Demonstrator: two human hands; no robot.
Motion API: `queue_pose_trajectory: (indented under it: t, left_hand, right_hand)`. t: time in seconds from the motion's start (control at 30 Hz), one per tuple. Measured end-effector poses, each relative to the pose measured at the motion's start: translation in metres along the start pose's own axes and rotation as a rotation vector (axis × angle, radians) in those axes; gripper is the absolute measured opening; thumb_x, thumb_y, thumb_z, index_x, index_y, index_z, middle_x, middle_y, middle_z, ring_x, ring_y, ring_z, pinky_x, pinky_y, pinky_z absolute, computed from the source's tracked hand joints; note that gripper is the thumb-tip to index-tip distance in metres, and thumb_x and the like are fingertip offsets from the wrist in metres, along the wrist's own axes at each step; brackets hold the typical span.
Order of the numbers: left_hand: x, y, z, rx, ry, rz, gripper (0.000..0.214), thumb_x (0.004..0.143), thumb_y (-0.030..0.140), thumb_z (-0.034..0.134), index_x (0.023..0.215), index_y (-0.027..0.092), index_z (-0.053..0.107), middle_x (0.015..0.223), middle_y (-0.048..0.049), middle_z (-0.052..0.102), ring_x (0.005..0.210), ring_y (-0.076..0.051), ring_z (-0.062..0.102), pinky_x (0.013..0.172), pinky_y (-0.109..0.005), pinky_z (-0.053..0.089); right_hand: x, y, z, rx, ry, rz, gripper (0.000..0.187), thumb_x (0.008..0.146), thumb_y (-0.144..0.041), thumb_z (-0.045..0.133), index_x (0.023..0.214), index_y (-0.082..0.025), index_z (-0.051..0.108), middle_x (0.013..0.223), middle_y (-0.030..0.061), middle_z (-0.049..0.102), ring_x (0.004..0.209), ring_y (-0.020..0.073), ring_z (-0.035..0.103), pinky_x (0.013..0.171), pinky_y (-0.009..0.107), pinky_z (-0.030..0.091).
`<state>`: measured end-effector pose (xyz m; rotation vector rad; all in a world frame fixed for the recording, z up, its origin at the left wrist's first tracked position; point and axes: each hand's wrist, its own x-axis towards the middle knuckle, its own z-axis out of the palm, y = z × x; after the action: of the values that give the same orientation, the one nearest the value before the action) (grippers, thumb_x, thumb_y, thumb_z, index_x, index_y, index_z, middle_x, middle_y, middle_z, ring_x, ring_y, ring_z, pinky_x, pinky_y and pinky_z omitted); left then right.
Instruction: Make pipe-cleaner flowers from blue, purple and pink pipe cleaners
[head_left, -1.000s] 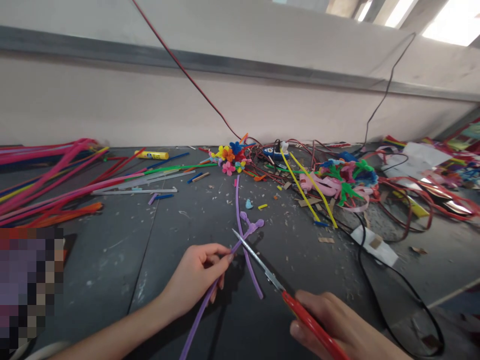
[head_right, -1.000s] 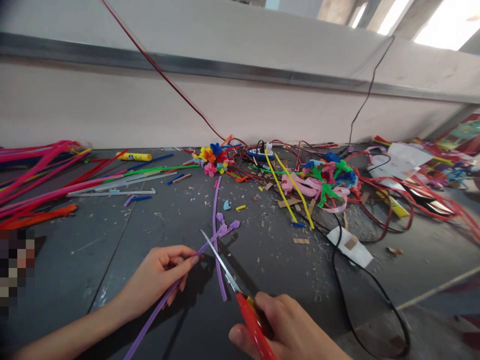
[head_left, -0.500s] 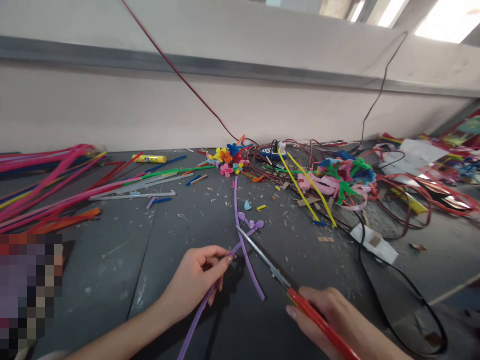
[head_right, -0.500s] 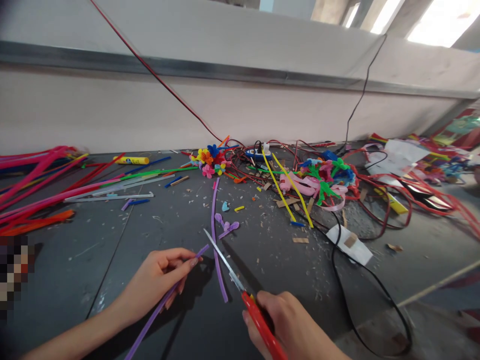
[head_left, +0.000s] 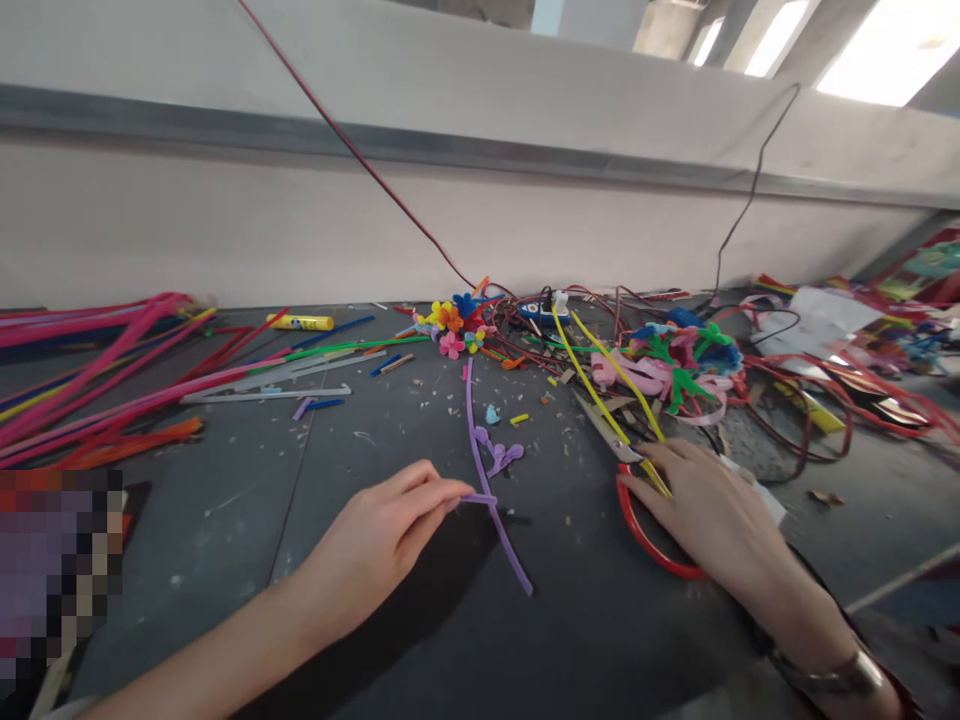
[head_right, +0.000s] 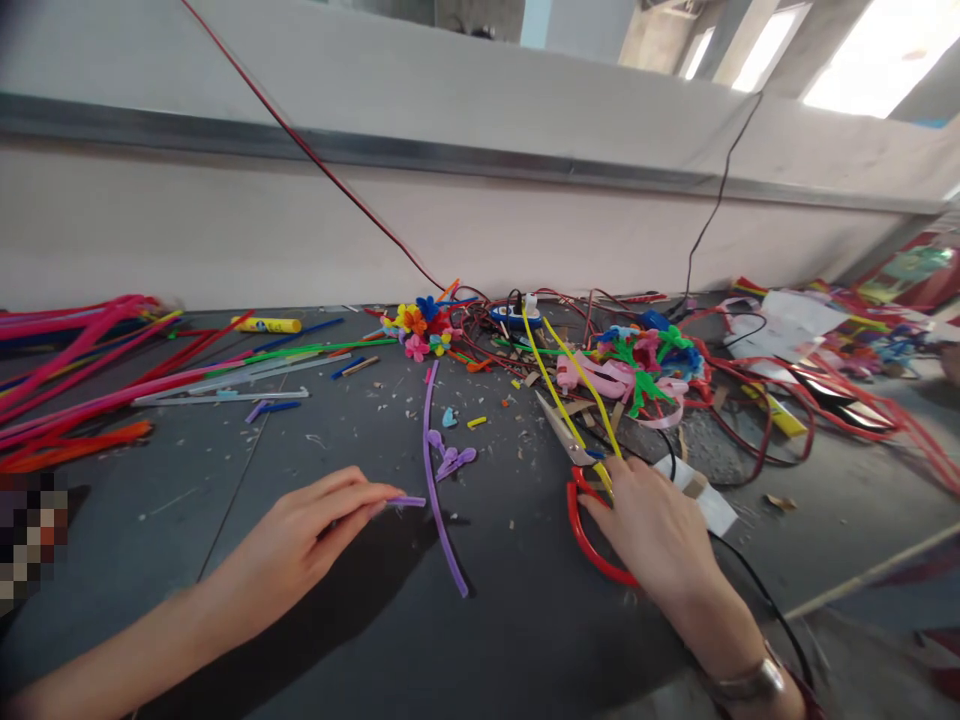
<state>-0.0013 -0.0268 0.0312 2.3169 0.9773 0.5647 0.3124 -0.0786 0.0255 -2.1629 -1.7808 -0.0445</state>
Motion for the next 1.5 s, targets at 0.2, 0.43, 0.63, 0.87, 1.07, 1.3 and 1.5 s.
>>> queue_pose_trajectory:
  t: [0.2,0.43,0.63,0.87,1.07,1.3,1.5]
  left_hand:
    - [0.001,0.010,-0.013,0.039,-0.015,0.096,0.028,0.088,0.021,0.040,0.105,0.027,0.061,0.086,-0.0013,0.057,0.068,-0.010,0.056,0.062,-0.019,0.042]
    - [0.009,0.001,-0.021,-0.043,0.305,-0.058,0.016,0.079,0.025,0.054,0.084,0.020,0.068,0.078,-0.0013,0.069,0.069,-0.014,0.061,0.064,-0.022,0.047]
    - [0.008,0.000,0.005,-0.496,0.152,-0.232,0.020,0.080,0.027,0.052,0.082,0.015,0.068,0.084,-0.0058,0.064,0.063,-0.013,0.058,0.047,-0.020,0.046]
    - [0.003,-0.011,0.020,-0.846,-0.045,-0.507,0.028,0.077,0.035,0.058,0.089,0.012,0.065,0.054,0.0035,0.046,0.041,-0.004,0.031,0.037,-0.016,0.024]
    - [0.004,-0.013,0.018,-0.789,-0.016,-0.520,0.029,0.075,0.039,0.059,0.068,0.011,0.064,0.048,0.0053,0.037,0.044,-0.006,0.029,0.038,-0.017,0.021]
    - [0.003,-0.014,0.020,-0.799,-0.006,-0.483,0.024,0.075,0.036,0.059,0.076,0.012,0.065,0.049,0.0055,0.038,0.044,-0.006,0.029,0.039,-0.018,0.022]
    - [0.003,-0.018,0.020,-0.813,-0.016,-0.509,0.024,0.072,0.036,0.062,0.066,0.013,0.062,0.047,0.0065,0.037,0.043,-0.005,0.027,0.039,-0.018,0.019]
  right_hand:
    - [0.017,-0.095,0.024,1.092,-0.807,-0.222,0.029,0.079,-0.040,0.054,0.080,-0.015,0.069,0.074,0.0042,0.067,0.063,0.0125,0.056,0.053,0.022,0.040]
    - [0.025,-0.128,0.047,1.724,-1.164,0.104,0.013,0.070,-0.027,0.068,0.073,-0.014,0.069,0.067,0.0010,0.062,0.056,0.0042,0.052,0.051,0.015,0.038]
    - [0.022,-0.123,0.054,1.584,-0.770,-0.069,0.008,0.073,-0.021,0.066,0.078,-0.018,0.071,0.066,-0.0021,0.055,0.053,0.0032,0.045,0.049,0.016,0.035]
    - [0.018,-0.122,0.062,1.007,-0.303,-0.448,0.010,0.077,-0.022,0.062,0.081,-0.020,0.071,0.075,0.0010,0.058,0.068,0.0105,0.054,0.062,0.023,0.042]
    - [0.011,-0.126,0.067,0.866,-0.200,-0.654,0.017,0.083,-0.019,0.053,0.092,-0.018,0.067,0.085,0.0046,0.058,0.077,0.0125,0.056,0.069,0.025,0.046]
    - [0.008,-0.127,0.061,0.772,-0.198,-0.663,0.020,0.086,-0.019,0.047,0.096,-0.018,0.064,0.093,0.0057,0.055,0.085,0.0132,0.054,0.074,0.026,0.047]
    - [0.004,-0.126,0.060,0.599,-0.040,-0.850,0.023,0.086,-0.012,0.044,0.101,-0.016,0.060,0.095,0.0089,0.061,0.087,0.0173,0.055,0.075,0.032,0.049]
